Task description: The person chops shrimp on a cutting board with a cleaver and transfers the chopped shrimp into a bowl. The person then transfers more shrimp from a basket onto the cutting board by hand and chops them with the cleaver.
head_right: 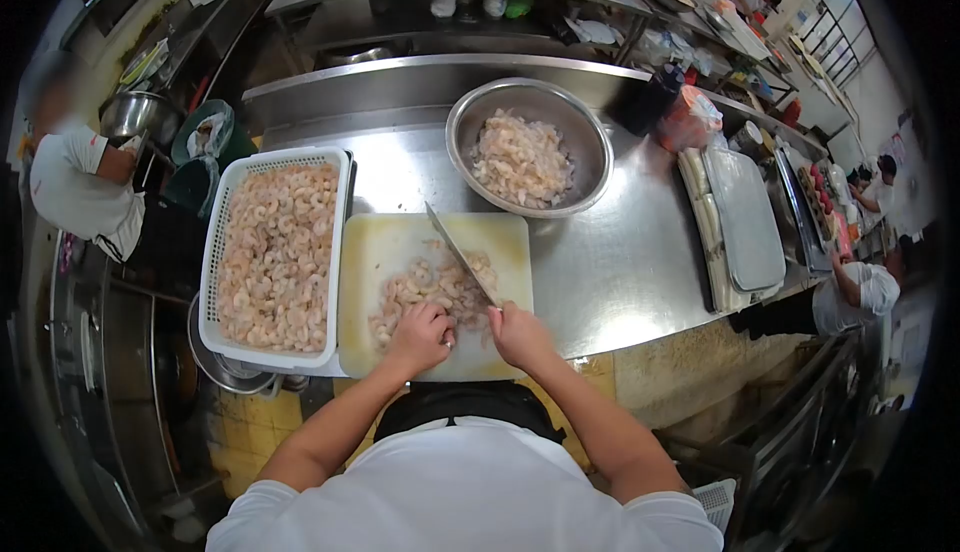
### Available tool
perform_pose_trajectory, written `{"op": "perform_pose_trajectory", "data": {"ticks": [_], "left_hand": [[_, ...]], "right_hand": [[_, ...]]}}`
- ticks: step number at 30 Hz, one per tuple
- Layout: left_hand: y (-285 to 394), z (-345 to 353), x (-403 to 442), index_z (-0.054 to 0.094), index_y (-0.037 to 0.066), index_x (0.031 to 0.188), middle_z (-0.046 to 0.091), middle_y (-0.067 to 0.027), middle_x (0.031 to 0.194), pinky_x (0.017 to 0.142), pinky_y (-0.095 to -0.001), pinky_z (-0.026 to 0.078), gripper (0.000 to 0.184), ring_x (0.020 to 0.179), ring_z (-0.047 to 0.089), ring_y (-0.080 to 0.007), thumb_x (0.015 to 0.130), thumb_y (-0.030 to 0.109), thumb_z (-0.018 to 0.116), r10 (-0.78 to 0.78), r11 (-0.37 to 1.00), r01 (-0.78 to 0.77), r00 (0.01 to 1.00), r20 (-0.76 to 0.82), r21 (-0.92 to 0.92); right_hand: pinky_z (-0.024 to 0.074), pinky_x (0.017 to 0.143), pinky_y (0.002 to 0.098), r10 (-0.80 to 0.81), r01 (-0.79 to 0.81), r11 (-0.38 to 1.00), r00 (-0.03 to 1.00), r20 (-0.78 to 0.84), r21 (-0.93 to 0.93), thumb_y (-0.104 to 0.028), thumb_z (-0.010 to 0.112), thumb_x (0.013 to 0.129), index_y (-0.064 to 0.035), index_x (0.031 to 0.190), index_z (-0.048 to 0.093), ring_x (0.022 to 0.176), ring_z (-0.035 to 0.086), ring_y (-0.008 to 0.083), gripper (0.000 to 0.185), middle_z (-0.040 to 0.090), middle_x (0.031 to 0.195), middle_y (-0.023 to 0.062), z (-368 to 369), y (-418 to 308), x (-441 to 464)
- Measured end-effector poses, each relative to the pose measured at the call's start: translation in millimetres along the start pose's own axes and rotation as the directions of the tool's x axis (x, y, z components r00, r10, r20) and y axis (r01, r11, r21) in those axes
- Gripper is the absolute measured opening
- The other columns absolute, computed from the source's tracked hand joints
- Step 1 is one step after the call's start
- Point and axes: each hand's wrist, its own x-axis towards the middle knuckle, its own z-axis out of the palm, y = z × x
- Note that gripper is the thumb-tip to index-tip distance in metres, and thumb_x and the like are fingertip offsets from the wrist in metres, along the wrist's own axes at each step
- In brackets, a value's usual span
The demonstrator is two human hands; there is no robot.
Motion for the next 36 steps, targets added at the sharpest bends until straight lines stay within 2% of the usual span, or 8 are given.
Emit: {"op": "perform_pose_trajectory", "data": {"ticks": [6, 9, 11, 12, 15, 21, 24, 36], "left_hand": [[-1.0, -4.8, -0.7, 0.070, 0.010, 0.088, 0.066, -0.0068, 0.099, 0.090, -0.0449, 0.051, 0.021, 0.097, 0.063, -0.0311, 0.070, 0.012, 0.080, -0.003, 0.998, 0.002, 1.000, -0.010, -0.060], [4.7, -21.4, 1.2, 0.071, 0.011, 0.093, 0.067, -0.0066, 0.106, 0.095, -0.0482, 0.049, 0.025, 0.103, 0.063, -0.0316, 0.071, 0.017, 0.081, -0.032, 0.999, 0.027, 0.986, -0.165, -0.034], [4.9, -36.4, -2.4, 0.072, 0.010, 0.104, 0.066, -0.0130, 0.121, 0.103, -0.0512, 0.045, 0.035, 0.113, 0.061, -0.0354, 0.073, 0.022, 0.082, -0.188, 0.980, 0.196, 0.967, -0.172, 0.031], [3.7, -42.1, -6.4, 0.073, 0.009, 0.109, 0.065, -0.0162, 0.128, 0.106, -0.0526, 0.043, 0.040, 0.118, 0.059, -0.0374, 0.074, 0.025, 0.082, -0.264, 0.959, 0.278, 0.948, -0.177, 0.061], [-9.8, -44.2, -25.2, 0.066, 0.004, 0.132, 0.055, -0.0245, 0.143, 0.113, -0.0555, 0.040, 0.062, 0.132, 0.051, -0.0444, 0.079, 0.033, 0.081, -0.299, 0.915, 0.344, 0.929, -0.216, 0.212], [-16.2, -32.9, -45.7, 0.049, 0.000, 0.152, 0.046, -0.0297, 0.153, 0.121, -0.0570, 0.035, 0.084, 0.141, 0.045, -0.0482, 0.083, 0.038, 0.079, -0.356, 0.913, 0.376, 0.924, -0.141, 0.160], [-17.5, -25.1, -43.1, 0.044, -0.003, 0.154, 0.044, -0.0309, 0.154, 0.123, -0.0556, 0.034, 0.089, 0.143, 0.043, -0.0487, 0.083, 0.036, 0.080, -0.412, 0.902, 0.425, 0.900, -0.143, 0.072], [-24.1, -14.3, -21.2, 0.039, -0.002, 0.156, 0.040, -0.0290, 0.160, 0.125, -0.0562, 0.031, 0.091, 0.149, 0.036, -0.0490, 0.086, 0.038, 0.079, -0.360, 0.924, 0.371, 0.925, -0.124, 0.089]], "right_hand": [[0.0503, 0.070, 0.0640, 0.021, -0.021, 0.998, 1.000, 0.004, 0.061, -0.035, 0.054, 0.111, 0.0071, 0.092, 0.063, 0.079, 0.064, 0.0588, 0.047, 0.067, 0.080, 0.0361, -28.2, -30.4, 5.4], [0.0509, 0.071, 0.0639, 0.059, -0.061, 0.998, 0.996, 0.065, 0.023, -0.035, 0.054, 0.111, 0.0073, 0.094, 0.064, 0.080, 0.065, 0.0587, 0.047, 0.067, 0.082, 0.0365, -30.2, -36.3, -21.7], [0.0509, 0.071, 0.0637, 0.078, -0.077, 0.997, 0.994, 0.076, -0.028, -0.035, 0.054, 0.111, 0.0073, 0.095, 0.064, 0.080, 0.065, 0.0586, 0.046, 0.067, 0.083, 0.0367, 1.6, -20.0, -19.8], [0.0505, 0.071, 0.0641, -0.025, 0.025, 1.000, 0.999, 0.023, 0.015, -0.036, 0.053, 0.111, 0.0070, 0.096, 0.064, 0.079, 0.065, 0.0587, 0.047, 0.067, 0.082, 0.0373, 19.9, -6.9, -12.4], [0.0523, 0.075, 0.0646, -0.064, 0.064, 0.998, 0.997, -0.034, 0.020, -0.036, 0.054, 0.110, 0.0051, 0.094, 0.066, 0.081, 0.067, 0.0574, 0.046, 0.069, 0.084, 0.0355, 25.3, -16.7, 14.4], [0.0526, 0.077, 0.0625, 0.063, -0.071, 0.995, 0.991, 0.118, 0.067, -0.036, 0.054, 0.110, 0.0070, 0.093, 0.065, 0.086, 0.066, 0.0570, 0.047, 0.069, 0.087, 0.0357, -29.9, -62.5, -9.8], [0.0521, 0.077, 0.0633, -0.041, 0.041, 0.999, 0.998, 0.043, -0.001, -0.036, 0.054, 0.110, 0.0071, 0.093, 0.065, 0.083, 0.066, 0.0583, 0.047, 0.068, 0.084, 0.0359, -2.0, -50.9, -9.0], [0.0514, 0.078, 0.0644, 0.063, -0.065, 0.998, 0.994, 0.084, 0.021, -0.036, 0.053, 0.110, 0.0073, 0.096, 0.066, 0.086, 0.066, 0.0581, 0.047, 0.069, 0.087, 0.0362, -23.3, -56.2, -22.0]]}}
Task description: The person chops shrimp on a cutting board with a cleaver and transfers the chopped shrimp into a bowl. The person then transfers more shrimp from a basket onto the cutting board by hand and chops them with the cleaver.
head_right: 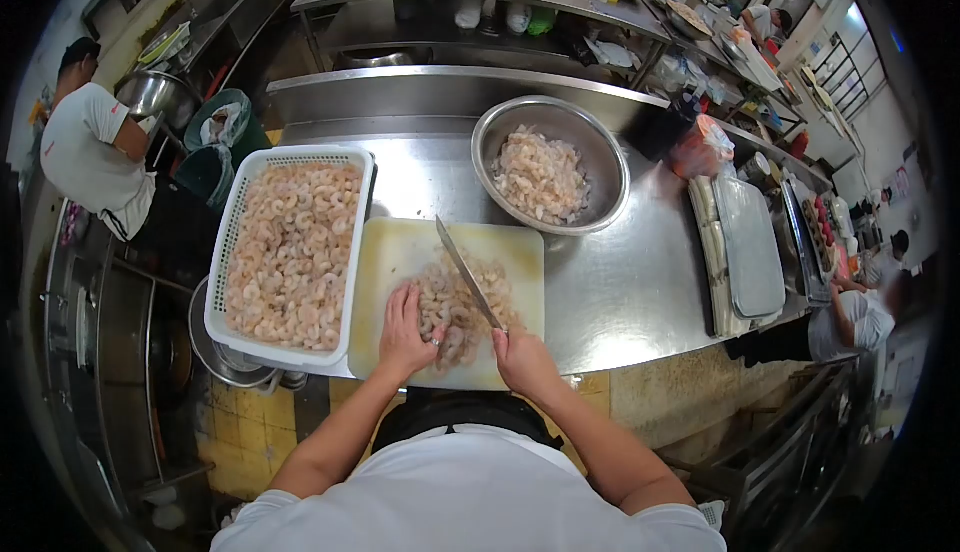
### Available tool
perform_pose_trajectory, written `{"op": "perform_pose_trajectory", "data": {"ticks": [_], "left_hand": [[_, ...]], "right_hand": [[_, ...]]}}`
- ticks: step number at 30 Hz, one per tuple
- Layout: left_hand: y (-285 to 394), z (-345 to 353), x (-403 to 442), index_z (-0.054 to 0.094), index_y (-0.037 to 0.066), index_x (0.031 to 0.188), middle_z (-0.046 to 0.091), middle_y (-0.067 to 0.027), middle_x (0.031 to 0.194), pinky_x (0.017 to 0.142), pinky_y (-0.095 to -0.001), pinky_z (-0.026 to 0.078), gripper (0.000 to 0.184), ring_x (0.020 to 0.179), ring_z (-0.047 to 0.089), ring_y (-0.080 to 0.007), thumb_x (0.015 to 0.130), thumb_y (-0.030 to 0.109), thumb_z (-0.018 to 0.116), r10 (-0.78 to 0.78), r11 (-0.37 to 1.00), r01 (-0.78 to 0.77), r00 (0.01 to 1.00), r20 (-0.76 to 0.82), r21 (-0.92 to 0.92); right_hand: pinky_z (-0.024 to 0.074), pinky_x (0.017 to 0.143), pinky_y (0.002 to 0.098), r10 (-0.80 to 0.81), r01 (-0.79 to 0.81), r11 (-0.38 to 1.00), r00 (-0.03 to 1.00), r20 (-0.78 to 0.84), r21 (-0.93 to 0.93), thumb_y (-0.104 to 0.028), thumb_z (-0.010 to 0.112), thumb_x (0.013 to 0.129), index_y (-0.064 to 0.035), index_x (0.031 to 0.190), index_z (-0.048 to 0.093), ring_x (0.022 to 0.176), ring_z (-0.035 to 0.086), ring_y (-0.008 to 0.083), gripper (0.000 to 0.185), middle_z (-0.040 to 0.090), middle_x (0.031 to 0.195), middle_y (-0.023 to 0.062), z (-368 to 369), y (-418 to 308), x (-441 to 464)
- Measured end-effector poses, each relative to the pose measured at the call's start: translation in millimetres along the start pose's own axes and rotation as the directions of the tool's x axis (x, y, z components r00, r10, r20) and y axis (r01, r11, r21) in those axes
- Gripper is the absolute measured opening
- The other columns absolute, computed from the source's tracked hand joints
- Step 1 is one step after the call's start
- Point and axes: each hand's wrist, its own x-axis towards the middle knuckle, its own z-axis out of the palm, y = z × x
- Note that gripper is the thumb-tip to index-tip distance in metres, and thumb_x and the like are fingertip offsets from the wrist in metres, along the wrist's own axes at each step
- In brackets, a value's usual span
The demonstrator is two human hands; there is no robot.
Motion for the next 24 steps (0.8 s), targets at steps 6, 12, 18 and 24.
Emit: {"op": "perform_pose_trajectory", "data": {"ticks": [6, 12, 18, 24], "left_hand": [[5.1, -1.8, 1.4, 0.039, -0.002, 0.157, 0.037, -0.0284, 0.162, 0.126, -0.0567, 0.030, 0.091, 0.151, 0.035, -0.0484, 0.086, 0.039, 0.079, 0.020, 1.000, -0.020, 1.000, 0.017, -0.005], [1.6, -2.6, -1.1, 0.038, -0.001, 0.157, 0.037, -0.0283, 0.163, 0.125, -0.0571, 0.030, 0.092, 0.152, 0.034, -0.0481, 0.084, 0.035, 0.079, -0.003, 0.998, 0.004, 1.000, 0.012, -0.062], [5.3, -3.3, 2.4, 0.037, -0.005, 0.156, 0.036, -0.0306, 0.161, 0.126, -0.0555, 0.030, 0.093, 0.150, 0.035, -0.0489, 0.083, 0.031, 0.081, 0.006, 1.000, -0.006, 1.000, -0.001, -0.012], [-0.9, -2.3, 0.8, 0.035, -0.006, 0.157, 0.035, -0.0296, 0.164, 0.126, -0.0532, 0.030, 0.093, 0.151, 0.034, -0.0480, 0.086, 0.034, 0.080, -0.065, 0.992, 0.066, 0.998, 0.010, -0.111]], "right_hand": [[0.0520, 0.078, 0.0640, -0.129, 0.129, 0.992, 0.991, -0.024, -0.018, -0.037, 0.053, 0.110, 0.0068, 0.100, 0.065, 0.086, 0.067, 0.0571, 0.047, 0.069, 0.087, 0.0349, 28.9, 22.1, 44.4], [0.0519, 0.077, 0.0640, 0.076, -0.076, 0.996, 0.997, -0.003, -0.036, -0.037, 0.051, 0.111, 0.0069, 0.100, 0.065, 0.085, 0.066, 0.0587, 0.047, 0.069, 0.086, 0.0367, -13.8, 4.5, -5.3], [0.0519, 0.078, 0.0638, -0.034, 0.036, 0.999, 0.998, -0.052, 0.034, -0.037, 0.053, 0.111, 0.0076, 0.098, 0.064, 0.085, 0.065, 0.0598, 0.048, 0.068, 0.086, 0.0378, 16.7, 28.8, 39.0], [0.0516, 0.079, 0.0648, 0.102, -0.103, 0.994, 0.995, 0.010, 0.036, -0.036, 0.053, 0.111, 0.0078, 0.095, 0.063, 0.087, 0.065, 0.0600, 0.048, 0.068, 0.089, 0.0391, -20.9, 20.3, -24.3]]}}
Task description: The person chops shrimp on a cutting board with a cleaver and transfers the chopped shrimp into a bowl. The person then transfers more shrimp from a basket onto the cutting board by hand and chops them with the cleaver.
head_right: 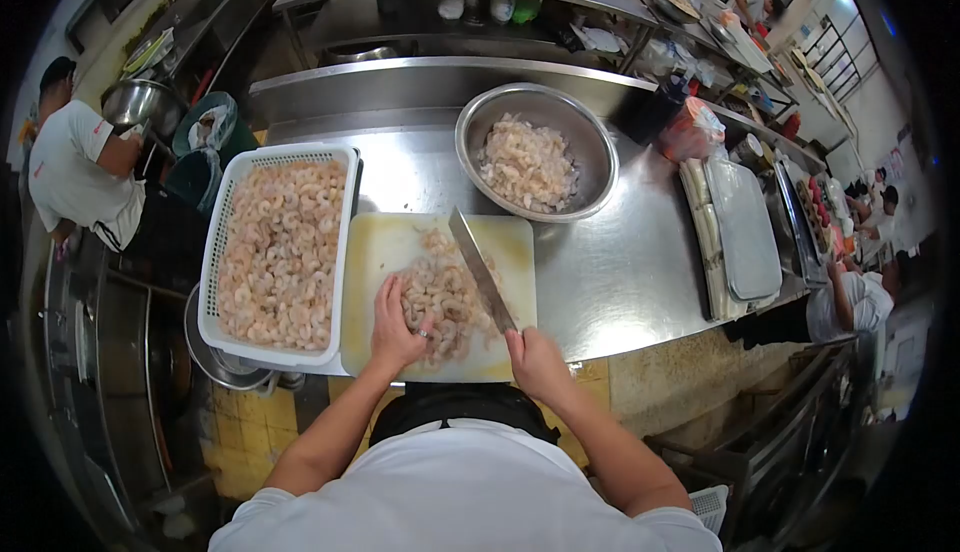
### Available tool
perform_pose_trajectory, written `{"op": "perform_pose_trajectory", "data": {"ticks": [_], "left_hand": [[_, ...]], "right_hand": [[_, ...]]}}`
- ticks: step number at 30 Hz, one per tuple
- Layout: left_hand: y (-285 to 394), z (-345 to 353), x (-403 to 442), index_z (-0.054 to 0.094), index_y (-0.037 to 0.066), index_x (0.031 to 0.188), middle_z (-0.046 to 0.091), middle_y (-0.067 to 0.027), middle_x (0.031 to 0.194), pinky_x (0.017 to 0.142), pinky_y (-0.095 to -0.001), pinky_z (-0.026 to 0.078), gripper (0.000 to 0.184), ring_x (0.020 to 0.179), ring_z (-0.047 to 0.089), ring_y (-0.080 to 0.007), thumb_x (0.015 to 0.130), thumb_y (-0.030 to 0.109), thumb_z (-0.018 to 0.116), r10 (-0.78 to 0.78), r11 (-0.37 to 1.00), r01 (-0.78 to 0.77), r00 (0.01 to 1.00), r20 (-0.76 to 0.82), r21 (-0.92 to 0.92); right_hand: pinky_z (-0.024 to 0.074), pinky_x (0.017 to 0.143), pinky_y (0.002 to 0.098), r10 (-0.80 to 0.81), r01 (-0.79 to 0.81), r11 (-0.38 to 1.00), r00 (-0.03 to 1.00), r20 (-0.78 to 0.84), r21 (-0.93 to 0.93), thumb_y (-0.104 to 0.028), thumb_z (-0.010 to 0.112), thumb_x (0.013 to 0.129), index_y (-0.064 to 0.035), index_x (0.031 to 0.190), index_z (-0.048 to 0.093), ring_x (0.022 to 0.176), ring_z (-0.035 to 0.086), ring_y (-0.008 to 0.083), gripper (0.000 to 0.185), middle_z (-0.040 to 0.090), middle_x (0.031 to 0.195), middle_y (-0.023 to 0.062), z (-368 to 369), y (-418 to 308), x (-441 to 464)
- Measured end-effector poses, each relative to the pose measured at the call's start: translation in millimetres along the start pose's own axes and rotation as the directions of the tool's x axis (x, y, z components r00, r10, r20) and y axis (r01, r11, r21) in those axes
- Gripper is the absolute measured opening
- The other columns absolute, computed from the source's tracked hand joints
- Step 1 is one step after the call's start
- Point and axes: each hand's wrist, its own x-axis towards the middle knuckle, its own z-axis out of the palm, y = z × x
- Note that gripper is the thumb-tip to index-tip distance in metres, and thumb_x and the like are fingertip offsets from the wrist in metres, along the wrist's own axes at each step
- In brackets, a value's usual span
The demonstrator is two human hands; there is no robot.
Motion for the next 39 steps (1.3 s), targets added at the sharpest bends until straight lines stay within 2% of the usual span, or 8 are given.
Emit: {"op": "perform_pose_trajectory", "data": {"ticks": [3, 7, 14, 17, 23, 27, 30, 39], "left_hand": [[0.6, 2.4, 0.8, 0.036, -0.006, 0.157, 0.034, -0.0290, 0.164, 0.126, -0.0527, 0.031, 0.091, 0.150, 0.035, -0.0478, 0.088, 0.035, 0.079, -0.031, 1.000, 0.031, 0.999, -0.013, 0.005], [3.2, 0.6, -0.4, 0.040, -0.005, 0.155, 0.035, -0.0291, 0.163, 0.125, -0.0534, 0.032, 0.086, 0.149, 0.037, -0.0480, 0.090, 0.036, 0.078, -0.030, 0.999, 0.030, 0.999, -0.014, 0.011], [-7.8, 10.4, 6.8, 0.048, -0.006, 0.147, 0.044, -0.0270, 0.156, 0.122, -0.0532, 0.036, 0.073, 0.144, 0.042, -0.0458, 0.092, 0.032, 0.076, -0.058, 0.998, 0.056, 0.997, -0.046, -0.034], [-3.2, 6.7, 12.0, 0.051, -0.005, 0.145, 0.048, -0.0249, 0.151, 0.119, -0.0521, 0.038, 0.068, 0.140, 0.046, -0.0440, 0.092, 0.031, 0.076, -0.068, 0.996, 0.065, 0.996, -0.057, -0.060], [-3.9, 5.8, 17.7, 0.054, -0.004, 0.142, 0.052, -0.0233, 0.146, 0.117, -0.0513, 0.040, 0.063, 0.136, 0.048, -0.0431, 0.092, 0.028, 0.076, -0.056, 0.997, 0.050, 0.995, -0.083, -0.066], [-6.4, 7.2, 15.7, 0.055, -0.002, 0.139, 0.053, -0.0230, 0.143, 0.116, -0.0516, 0.040, 0.061, 0.135, 0.049, -0.0431, 0.090, 0.025, 0.078, -0.063, 0.995, 0.055, 0.993, -0.098, -0.084], [-9.0, 12.8, 15.8, 0.056, -0.001, 0.138, 0.054, -0.0227, 0.141, 0.115, -0.0520, 0.041, 0.060, 0.134, 0.049, -0.0432, 0.089, 0.025, 0.078, -0.050, 0.998, 0.044, 0.992, -0.112, -0.054], [-5.1, 6.4, 15.1, 0.057, 0.000, 0.135, 0.056, -0.0234, 0.138, 0.114, -0.0512, 0.042, 0.056, 0.131, 0.052, -0.0438, 0.089, 0.024, 0.078, -0.060, 0.996, 0.052, 0.992, -0.112, -0.071]], "right_hand": [[0.0512, 0.078, 0.0650, 0.009, -0.008, 0.998, 1.000, 0.008, -0.059, -0.036, 0.052, 0.111, 0.0066, 0.094, 0.063, 0.087, 0.065, 0.0597, 0.047, 0.068, 0.088, 0.0381, 41.0, 24.9, 0.6], [0.0503, 0.072, 0.0648, -0.124, 0.129, 0.991, 0.984, -0.128, 0.031, -0.035, 0.053, 0.111, 0.0062, 0.096, 0.063, 0.084, 0.064, 0.0613, 0.045, 0.066, 0.083, 0.0389, 45.4, 1.8, 44.1], [0.0505, 0.072, 0.0634, -0.086, 0.086, 0.996, 0.996, 0.003, -0.007, -0.037, 0.054, 0.111, 0.0063, 0.097, 0.063, 0.081, 0.064, 0.0594, 0.046, 0.066, 0.082, 0.0377, 16.9, -26.4, 3.3], [0.0508, 0.072, 0.0624, -0.129, 0.128, 0.987, 0.992, -0.001, -0.094, -0.036, 0.055, 0.110, 0.0059, 0.094, 0.064, 0.081, 0.065, 0.0585, 0.046, 0.067, 0.082, 0.0369, 69.0, 6.6, 26.0], [0.0506, 0.072, 0.0620, -0.232, 0.232, 0.973, 0.972, -0.040, -0.021, -0.036, 0.055, 0.110, 0.0066, 0.092, 0.065, 0.080, 0.065, 0.0580, 0.047, 0.067, 0.081, 0.0358, 42.9, -14.4, 40.3], [0.0507, 0.073, 0.0629, -0.095, 0.096, 0.995, 0.995, 0.040, -0.023, -0.036, 0.053, 0.111, 0.0075, 0.095, 0.065, 0.079, 0.065, 0.0588, 0.048, 0.068, 0.081, 0.0356, 21.9, -39.4, 4.0], [0.0526, 0.075, 0.0644, -0.140, 0.146, 0.982, 0.989, 0.050, -0.120, -0.040, 0.053, 0.110, 0.0073, 0.100, 0.066, 0.080, 0.067, 0.0577, 0.050, 0.069, 0.084, 0.0359, 58.6, -17.1, 23.3], [0.0520, 0.076, 0.0622, -0.210, 0.210, 0.977, 0.977, 0.021, -0.022, -0.036, 0.053, 0.110, 0.0078, 0.095, 0.066, 0.084, 0.066, 0.0588, 0.048, 0.068, 0.084, 0.0373, 40.5, -30.3, 45.4]]}}
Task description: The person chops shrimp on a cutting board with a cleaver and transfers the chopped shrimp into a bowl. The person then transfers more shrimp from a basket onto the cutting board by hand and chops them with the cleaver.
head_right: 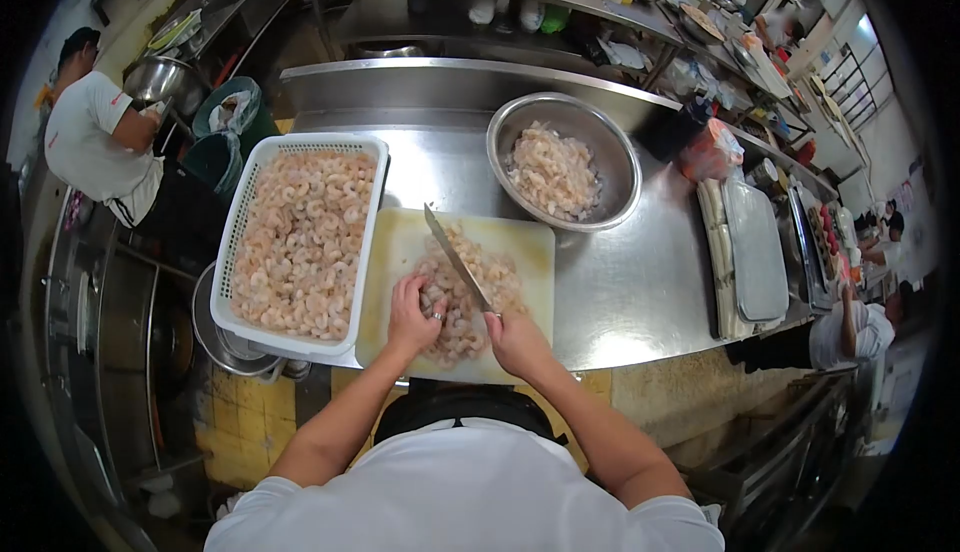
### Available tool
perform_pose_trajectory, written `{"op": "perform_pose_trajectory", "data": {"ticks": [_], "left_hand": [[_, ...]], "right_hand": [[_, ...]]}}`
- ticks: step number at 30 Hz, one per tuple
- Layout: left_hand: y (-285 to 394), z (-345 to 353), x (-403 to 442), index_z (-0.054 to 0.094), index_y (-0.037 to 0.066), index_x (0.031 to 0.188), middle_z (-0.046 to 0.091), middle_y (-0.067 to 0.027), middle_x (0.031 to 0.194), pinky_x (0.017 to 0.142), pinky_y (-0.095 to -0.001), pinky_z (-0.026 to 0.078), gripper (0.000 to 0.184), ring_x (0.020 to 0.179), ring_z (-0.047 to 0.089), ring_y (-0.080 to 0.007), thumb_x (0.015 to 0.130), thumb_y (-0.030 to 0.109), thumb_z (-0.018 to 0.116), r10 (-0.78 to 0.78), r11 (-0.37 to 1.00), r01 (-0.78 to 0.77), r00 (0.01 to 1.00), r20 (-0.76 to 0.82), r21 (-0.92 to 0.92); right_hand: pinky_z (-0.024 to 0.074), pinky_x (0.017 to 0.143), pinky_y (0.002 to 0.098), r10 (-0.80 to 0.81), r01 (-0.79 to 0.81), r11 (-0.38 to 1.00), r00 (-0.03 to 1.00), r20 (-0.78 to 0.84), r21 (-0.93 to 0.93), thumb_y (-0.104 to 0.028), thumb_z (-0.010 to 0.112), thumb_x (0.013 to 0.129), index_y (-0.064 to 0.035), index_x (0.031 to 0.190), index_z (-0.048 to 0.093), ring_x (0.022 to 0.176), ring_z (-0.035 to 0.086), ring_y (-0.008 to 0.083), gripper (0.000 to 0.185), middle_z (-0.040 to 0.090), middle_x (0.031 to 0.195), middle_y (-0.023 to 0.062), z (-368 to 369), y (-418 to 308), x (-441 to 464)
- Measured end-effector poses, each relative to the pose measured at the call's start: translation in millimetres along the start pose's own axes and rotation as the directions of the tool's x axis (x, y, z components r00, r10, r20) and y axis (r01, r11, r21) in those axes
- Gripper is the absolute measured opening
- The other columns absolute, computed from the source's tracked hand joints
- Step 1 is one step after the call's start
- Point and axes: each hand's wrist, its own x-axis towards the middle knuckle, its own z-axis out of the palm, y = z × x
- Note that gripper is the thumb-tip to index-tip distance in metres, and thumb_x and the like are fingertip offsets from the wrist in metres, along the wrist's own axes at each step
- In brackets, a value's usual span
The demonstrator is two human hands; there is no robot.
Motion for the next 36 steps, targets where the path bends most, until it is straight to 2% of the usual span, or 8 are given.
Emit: {"op": "perform_pose_trajectory", "data": {"ticks": [9, 15, 18, 21, 24, 27, 33, 36], "left_hand": [[-4.5, -0.5, 1.2, 0.055, -0.001, 0.133, 0.056, -0.0235, 0.137, 0.112, -0.0498, 0.045, 0.053, 0.129, 0.053, -0.0434, 0.089, 0.019, 0.076, 0.020, 0.996, -0.023, 0.999, -0.037, -0.091], [-10.7, 2.3, 4.4, 0.057, 0.000, 0.129, 0.058, -0.0212, 0.129, 0.096, -0.0445, 0.054, 0.046, 0.110, 0.062, -0.0356, 0.088, 0.008, 0.075, -0.007, 0.984, -0.015, 0.992, -0.123, -0.178], [-6.4, -0.8, 9.1, 0.055, -0.003, 0.132, 0.057, -0.0236, 0.123, 0.099, -0.0474, 0.051, 0.049, 0.112, 0.058, -0.0403, 0.091, 0.014, 0.075, -0.136, 0.974, 0.131, 0.991, -0.012, -0.182], [-13.8, 12.5, 22.8, 0.054, -0.003, 0.134, 0.058, -0.0232, 0.119, 0.096, -0.0490, 0.050, 0.050, 0.109, 0.058, -0.0405, 0.092, 0.017, 0.073, -0.147, 0.980, 0.135, 0.986, -0.080, -0.143], [-12.4, 13.6, 48.2, 0.057, -0.003, 0.133, 0.058, -0.0241, 0.121, 0.099, -0.0504, 0.048, 0.048, 0.111, 0.058, -0.0418, 0.094, 0.020, 0.071, -0.192, 0.981, 0.190, 0.981, -0.038, -0.044], [-6.1, 11.2, 66.8, 0.062, -0.003, 0.123, 0.060, -0.0234, 0.118, 0.100, -0.0509, 0.047, 0.039, 0.112, 0.057, -0.0417, 0.094, 0.020, 0.070, -0.119, 0.989, 0.121, 0.993, -0.026, 0.086], [-4.1, 4.6, 71.6, 0.065, 0.001, 0.099, 0.063, -0.0190, 0.105, 0.096, -0.0495, 0.049, 0.017, 0.107, 0.059, -0.0391, 0.087, 0.012, 0.070, -0.191, 0.981, 0.187, 0.976, 0.104, 0.048], [-0.8, 2.3, 66.7, 0.069, 0.004, 0.098, 0.064, -0.0183, 0.105, 0.095, -0.0486, 0.051, 0.014, 0.105, 0.062, -0.0382, 0.086, 0.011, 0.070, -0.203, 0.979, 0.200, 0.970, 0.135, 0.037]], "right_hand": [[0.0517, 0.075, 0.0614, -0.010, 0.012, 0.998, 1.000, 0.025, -0.062, -0.037, 0.054, 0.110, 0.0086, 0.091, 0.065, 0.082, 0.066, 0.0586, 0.051, 0.067, 0.084, 0.0387, 22.6, 25.9, 7.5], [0.0512, 0.076, 0.0637, 0.091, -0.091, 0.996, 0.996, 0.015, 0.005, -0.037, 0.056, 0.109, 0.0057, 0.096, 0.066, 0.083, 0.067, 0.0569, 0.046, 0.070, 0.088, 0.0357, -24.5, -5.5, -29.4], [0.0505, 0.074, 0.0613, 0.124, -0.122, 0.988, 0.992, 0.018, -0.099, -0.038, 0.053, 0.111, 0.0058, 0.095, 0.065, 0.083, 0.066, 0.0577, 0.048, 0.067, 0.082, 0.0366, 4.0, 25.6, -25.2], [0.0504, 0.072, 0.0616, 0.021, -0.021, 1.000, 1.000, 0.008, 0.017, -0.038, 0.054, 0.111, 0.0063, 0.095, 0.063, 0.081, 0.065, 0.0582, 0.047, 0.066, 0.081, 0.0375, -4.1, 29.4, -17.5], [0.0504, 0.071, 0.0648, 0.063, -0.064, 0.998, 0.998, 0.015, 0.015, -0.035, 0.056, 0.109, 0.0070, 0.107, 0.064, 0.079, 0.066, 0.0589, 0.043, 0.066, 0.080, 0.0375, -33.0, -0.8, -22.8], [0.0507, 0.071, 0.0653, 0.098, -0.096, 0.994, 0.995, -0.037, 0.057, -0.036, 0.056, 0.109, 0.0073, 0.106, 0.064, 0.079, 0.066, 0.0585, 0.044, 0.067, 0.080, 0.0373, -41.5, -17.0, -28.4], [0.0504, 0.069, 0.0602, 0.073, -0.075, 0.997, 0.996, -0.057, -0.036, -0.037, 0.056, 0.110, 0.0069, 0.095, 0.062, 0.080, 0.066, 0.0579, 0.047, 0.066, 0.081, 0.0382, 9.1, 35.7, -25.6], [0.0506, 0.069, 0.0596, 0.073, -0.066, 0.992, 0.995, -0.065, 0.104, -0.036, 0.056, 0.110, 0.0072, 0.096, 0.062, 0.080, 0.066, 0.0578, 0.046, 0.066, 0.081, 0.0371, -15.6, 21.2, -36.0]]}}
